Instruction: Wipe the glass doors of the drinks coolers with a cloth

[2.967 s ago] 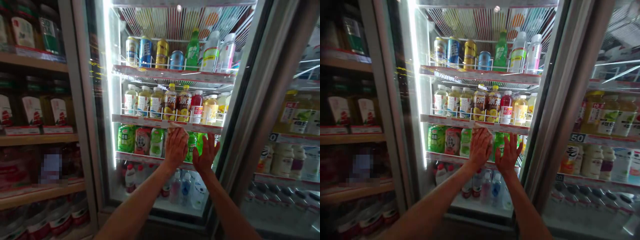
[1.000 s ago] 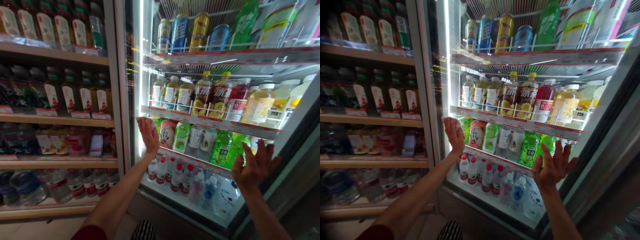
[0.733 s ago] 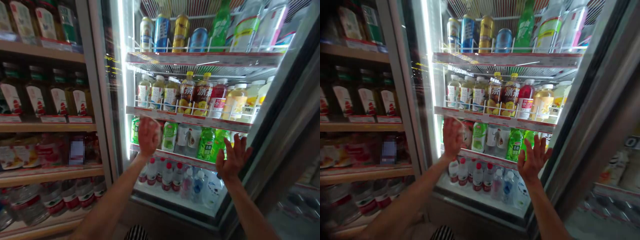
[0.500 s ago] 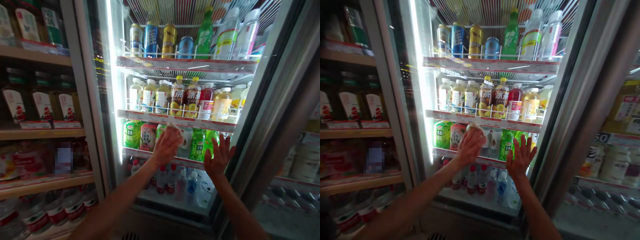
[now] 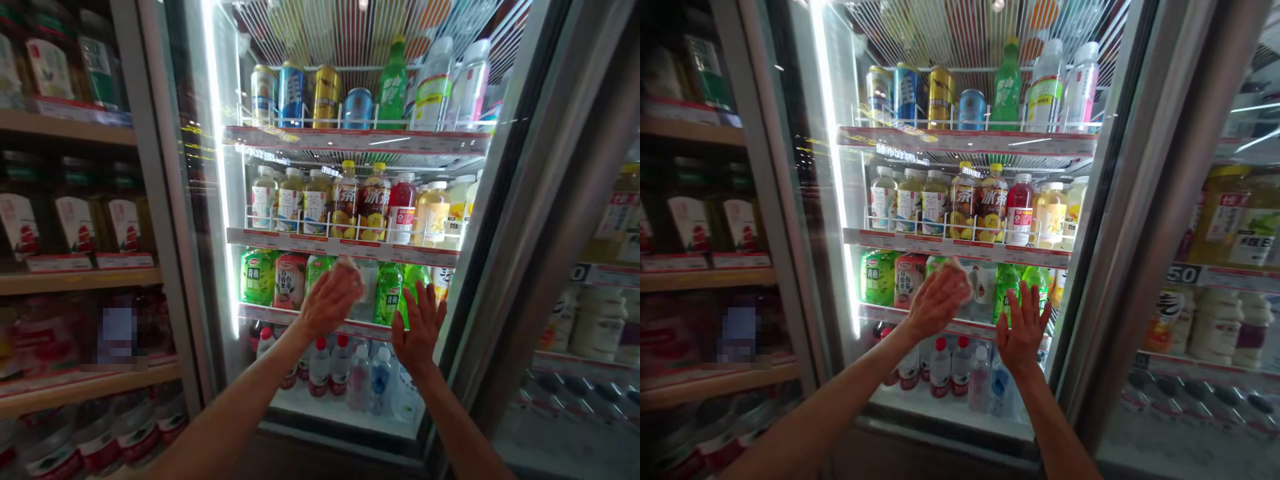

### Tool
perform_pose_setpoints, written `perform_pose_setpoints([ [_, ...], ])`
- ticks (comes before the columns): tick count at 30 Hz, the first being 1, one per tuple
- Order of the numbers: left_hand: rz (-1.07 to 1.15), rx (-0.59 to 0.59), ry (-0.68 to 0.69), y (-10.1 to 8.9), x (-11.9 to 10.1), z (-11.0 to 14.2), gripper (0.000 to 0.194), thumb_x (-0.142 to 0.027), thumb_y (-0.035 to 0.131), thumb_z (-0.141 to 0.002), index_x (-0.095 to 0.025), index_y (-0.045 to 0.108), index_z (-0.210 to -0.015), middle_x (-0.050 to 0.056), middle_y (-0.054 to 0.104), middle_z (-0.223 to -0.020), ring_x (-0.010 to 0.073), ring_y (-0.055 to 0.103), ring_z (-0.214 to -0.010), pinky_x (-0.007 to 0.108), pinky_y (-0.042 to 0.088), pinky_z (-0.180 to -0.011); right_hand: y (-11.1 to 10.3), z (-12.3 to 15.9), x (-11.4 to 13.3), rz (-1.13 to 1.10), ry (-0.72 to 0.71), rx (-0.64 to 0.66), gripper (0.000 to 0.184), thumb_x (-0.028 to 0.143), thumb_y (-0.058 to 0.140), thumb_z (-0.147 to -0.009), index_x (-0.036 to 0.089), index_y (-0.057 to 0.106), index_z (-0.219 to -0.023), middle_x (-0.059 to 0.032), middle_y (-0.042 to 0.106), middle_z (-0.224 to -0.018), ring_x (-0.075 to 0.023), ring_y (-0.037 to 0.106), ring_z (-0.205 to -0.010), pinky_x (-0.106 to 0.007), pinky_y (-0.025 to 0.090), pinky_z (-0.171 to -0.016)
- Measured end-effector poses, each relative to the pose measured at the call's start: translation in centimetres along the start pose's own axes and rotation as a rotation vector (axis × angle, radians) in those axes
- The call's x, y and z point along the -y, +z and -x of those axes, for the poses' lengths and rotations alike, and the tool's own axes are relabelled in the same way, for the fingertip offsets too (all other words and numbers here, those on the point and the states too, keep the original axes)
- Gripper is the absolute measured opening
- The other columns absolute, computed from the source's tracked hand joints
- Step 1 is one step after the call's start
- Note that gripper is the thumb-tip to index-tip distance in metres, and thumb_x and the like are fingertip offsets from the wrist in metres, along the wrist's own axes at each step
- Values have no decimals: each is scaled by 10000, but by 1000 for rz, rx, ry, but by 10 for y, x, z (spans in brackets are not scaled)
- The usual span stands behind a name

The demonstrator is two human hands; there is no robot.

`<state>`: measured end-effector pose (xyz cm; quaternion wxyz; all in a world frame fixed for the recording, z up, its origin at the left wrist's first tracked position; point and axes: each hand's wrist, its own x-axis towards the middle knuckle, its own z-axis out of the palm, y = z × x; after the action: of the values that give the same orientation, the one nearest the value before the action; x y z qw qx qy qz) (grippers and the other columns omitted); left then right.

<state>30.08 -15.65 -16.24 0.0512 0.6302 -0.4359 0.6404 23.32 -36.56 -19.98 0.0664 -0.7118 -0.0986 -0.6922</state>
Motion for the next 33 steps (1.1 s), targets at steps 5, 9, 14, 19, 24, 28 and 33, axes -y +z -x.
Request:
perform_pose_setpoints([
  [5, -119, -346, -615, -7, 28, 5, 480, -186, 423, -844, -203, 381, -1322, 95, 276, -1456, 240, 168, -1371, 479, 233, -1097, -4, -1, -6, 14, 27, -18, 512, 216, 468, -840, 210, 371, -1343, -108, 360, -1423, -290, 273, -1336, -560, 164, -1075],
  [9, 25, -24, -90, 1, -7, 1, 439, -190, 452, -823, -238, 456, -1259, 38, 398, -1396, 211, 207, -1361, 425, 267, -1090, -2, -2, 2, -13, -16, 5, 511, 202, 466, -840, 223, 372, -1342, -94, 361, -1424, -281, 280, -1335, -547, 167, -1082],
  [14, 8, -12, -134, -17, 24, 40, 431, -158, 487, -795, -248, 489, -1217, 56, 407, -1386, 243, 258, -1341, 453, 302, -1064, -4, -3, 1, -11, -22, 13, 490, 185, 484, -827, 219, 413, -1310, -96, 371, -1418, -287, 293, -1328, -551, 181, -1077],
  [19, -134, -289, -571, -21, 41, 53, 508, -133, 432, -820, -185, 372, -1322, 114, 253, -1462, 272, 153, -1371, 515, 224, -1091, 0, -5, 9, -26, -29, 19, 465, 187, 478, -827, 209, 432, -1290, -102, 365, -1420, -296, 287, -1330, -565, 182, -1072],
  [24, 26, 72, -73, -20, 14, 56, 432, -177, 480, -811, -298, 481, -1226, 4, 459, -1349, 220, 295, -1327, 427, 322, -1060, 5, -5, 30, -67, -66, 53, 460, 169, 465, -824, 219, 440, -1280, -93, 373, -1416, -282, 298, -1327, -552, 172, -1083],
  [28, -91, -151, -451, -40, 41, 86, 558, -143, 405, -849, -231, 257, -1380, 70, 197, -1486, 254, 151, -1374, 503, 248, -1093, 2, -1, 33, -70, -61, 67, 464, 162, 474, -816, 221, 446, -1276, -89, 381, -1412, -277, 297, -1328, -546, 170, -1086],
  [33, -93, -94, -478, -31, 19, 97, 556, -146, 428, -841, -235, 287, -1371, 84, 239, -1472, 273, 158, -1369, 519, 247, -1091, 6, 6, 44, -102, -64, 103, 442, 151, 464, -812, 214, 472, -1249, -88, 376, -1415, -270, 302, -1326, -529, 174, -1089],
])
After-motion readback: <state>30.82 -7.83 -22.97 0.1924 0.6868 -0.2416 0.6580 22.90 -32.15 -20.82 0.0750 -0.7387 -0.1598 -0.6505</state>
